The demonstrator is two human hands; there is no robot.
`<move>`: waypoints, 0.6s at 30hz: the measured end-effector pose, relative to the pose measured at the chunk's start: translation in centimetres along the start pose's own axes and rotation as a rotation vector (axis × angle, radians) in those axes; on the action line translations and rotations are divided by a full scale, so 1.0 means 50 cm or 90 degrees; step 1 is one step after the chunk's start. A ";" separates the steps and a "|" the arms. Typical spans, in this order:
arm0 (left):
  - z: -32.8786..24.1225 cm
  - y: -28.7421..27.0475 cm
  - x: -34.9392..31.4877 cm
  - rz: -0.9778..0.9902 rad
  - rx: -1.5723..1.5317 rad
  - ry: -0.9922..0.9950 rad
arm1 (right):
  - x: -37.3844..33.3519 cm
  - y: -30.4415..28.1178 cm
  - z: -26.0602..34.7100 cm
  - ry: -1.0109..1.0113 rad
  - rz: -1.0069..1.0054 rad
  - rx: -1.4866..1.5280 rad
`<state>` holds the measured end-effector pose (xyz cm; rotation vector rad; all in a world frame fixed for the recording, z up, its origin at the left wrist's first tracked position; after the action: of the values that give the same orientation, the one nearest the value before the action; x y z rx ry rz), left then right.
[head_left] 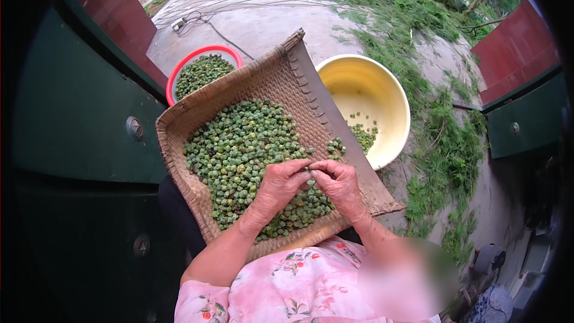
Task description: The person sorts green seed pods in a woven tray by hand, peeling pods to separate the seeds and tossing them into an adjacent basin.
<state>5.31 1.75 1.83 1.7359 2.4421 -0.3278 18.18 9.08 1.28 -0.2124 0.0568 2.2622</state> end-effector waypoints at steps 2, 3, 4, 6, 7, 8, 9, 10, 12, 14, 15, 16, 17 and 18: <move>0.005 0.006 0.003 0.019 -0.032 -0.050 | -0.010 -0.002 -0.006 -0.004 -0.018 0.026; 0.013 0.010 0.002 0.030 -0.065 -0.104 | -0.016 -0.006 -0.009 -0.002 -0.022 0.027; 0.011 0.016 0.000 0.008 -0.065 -0.102 | -0.023 -0.018 -0.007 -0.039 -0.066 -0.028; 0.012 0.019 0.002 0.003 -0.057 -0.081 | -0.033 -0.052 -0.003 -0.072 -0.113 -0.083; 0.015 0.018 0.002 -0.008 -0.050 -0.058 | -0.041 -0.090 0.000 -0.086 -0.177 -0.106; 0.024 0.014 0.003 -0.009 -0.025 -0.036 | -0.050 -0.131 0.003 -0.099 -0.241 -0.130; 0.026 0.017 0.005 -0.005 -0.027 -0.039 | -0.062 -0.178 -0.003 -0.129 -0.297 -0.177; 0.018 0.022 0.010 0.009 -0.044 0.009 | -0.072 -0.231 -0.014 -0.160 -0.353 -0.226; 0.027 0.021 0.011 0.029 -0.049 0.057 | -0.104 -0.327 -0.048 -0.159 -0.412 -0.273; 0.027 0.016 0.013 0.027 0.028 0.102 | -0.147 -0.421 -0.093 -0.178 -0.387 -0.544; 0.022 0.017 0.015 0.026 0.107 0.150 | -0.172 -0.462 -0.127 -0.176 -0.388 -0.546; 0.022 0.018 0.016 0.027 0.104 0.149 | -0.193 -0.492 -0.165 -0.113 -0.350 -0.683; 0.024 0.017 0.017 0.032 0.030 0.120 | -0.201 -0.505 -0.187 -0.047 -0.307 -0.815; 0.027 0.015 0.018 0.034 -0.043 0.090 | -0.202 -0.500 -0.179 -0.046 -0.304 -0.814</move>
<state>5.70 2.50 0.24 1.8510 2.4637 -0.1193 44.87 16.57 -5.02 -0.7068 -1.3408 1.5238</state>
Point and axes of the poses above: each hand's wrist, its own x-axis towards the middle knuckle, its own y-axis out of the palm, z = x × y, the point moved 4 cm from there along x, towards the middle knuckle, and after that the axes turned 5 degrees about -y, right-handed, at the moved point
